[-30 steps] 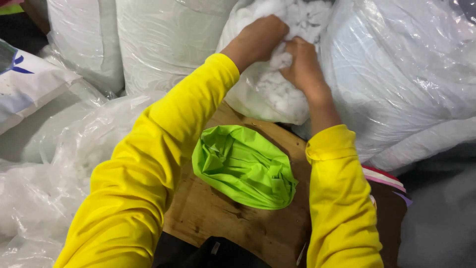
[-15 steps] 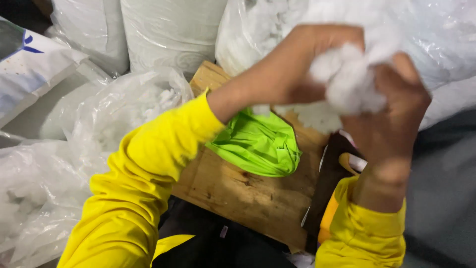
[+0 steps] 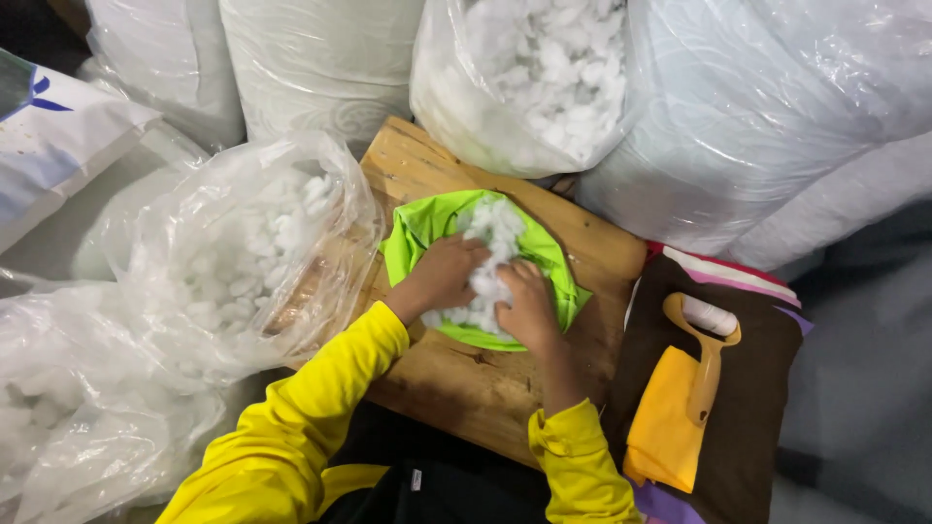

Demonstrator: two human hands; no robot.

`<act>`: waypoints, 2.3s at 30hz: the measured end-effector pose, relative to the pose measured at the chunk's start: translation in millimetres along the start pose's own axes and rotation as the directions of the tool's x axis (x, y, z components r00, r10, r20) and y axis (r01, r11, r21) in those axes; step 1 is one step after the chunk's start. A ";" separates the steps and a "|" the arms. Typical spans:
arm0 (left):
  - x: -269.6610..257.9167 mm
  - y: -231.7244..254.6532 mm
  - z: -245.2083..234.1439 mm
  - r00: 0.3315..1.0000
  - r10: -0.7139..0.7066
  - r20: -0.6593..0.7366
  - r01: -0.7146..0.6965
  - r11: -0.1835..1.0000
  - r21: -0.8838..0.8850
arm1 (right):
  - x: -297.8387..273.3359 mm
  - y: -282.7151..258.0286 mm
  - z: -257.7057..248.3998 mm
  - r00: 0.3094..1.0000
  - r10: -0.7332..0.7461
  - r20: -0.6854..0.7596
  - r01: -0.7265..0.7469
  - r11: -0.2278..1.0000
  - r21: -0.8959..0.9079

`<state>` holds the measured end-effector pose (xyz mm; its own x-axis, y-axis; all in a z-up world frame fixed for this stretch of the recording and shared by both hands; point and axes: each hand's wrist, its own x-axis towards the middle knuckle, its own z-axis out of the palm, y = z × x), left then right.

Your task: Preparing a green pillowcase by lint-rolling the fabric and then stuffing it with white fiberfill material.

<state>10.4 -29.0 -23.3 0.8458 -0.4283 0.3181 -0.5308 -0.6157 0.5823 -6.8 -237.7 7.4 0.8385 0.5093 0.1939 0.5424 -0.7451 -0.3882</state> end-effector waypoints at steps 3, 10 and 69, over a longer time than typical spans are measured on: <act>-6.3 -2.4 8.2 0.982 -0.125 0.138 0.097 0.976 0.195 | -1.6 4.4 15.3 0.993 0.018 0.113 -0.020 1.000 0.022; 2.2 -21.2 25.5 0.849 -0.509 0.144 0.431 0.824 0.367 | -18.5 45.6 13.1 0.812 0.568 0.138 -0.518 0.809 -0.279; -20.2 100.2 36.6 0.960 0.087 0.267 -0.155 0.956 0.248 | -90.1 15.1 -6.1 0.994 0.103 -0.022 -0.105 0.990 -0.098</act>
<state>-61.8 -106.3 1.3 0.7515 -0.6409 0.1562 -0.6522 -0.6862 0.3223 -73.9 -297.5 -10.5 0.8911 0.4197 0.1729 0.4538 -0.8332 -0.3161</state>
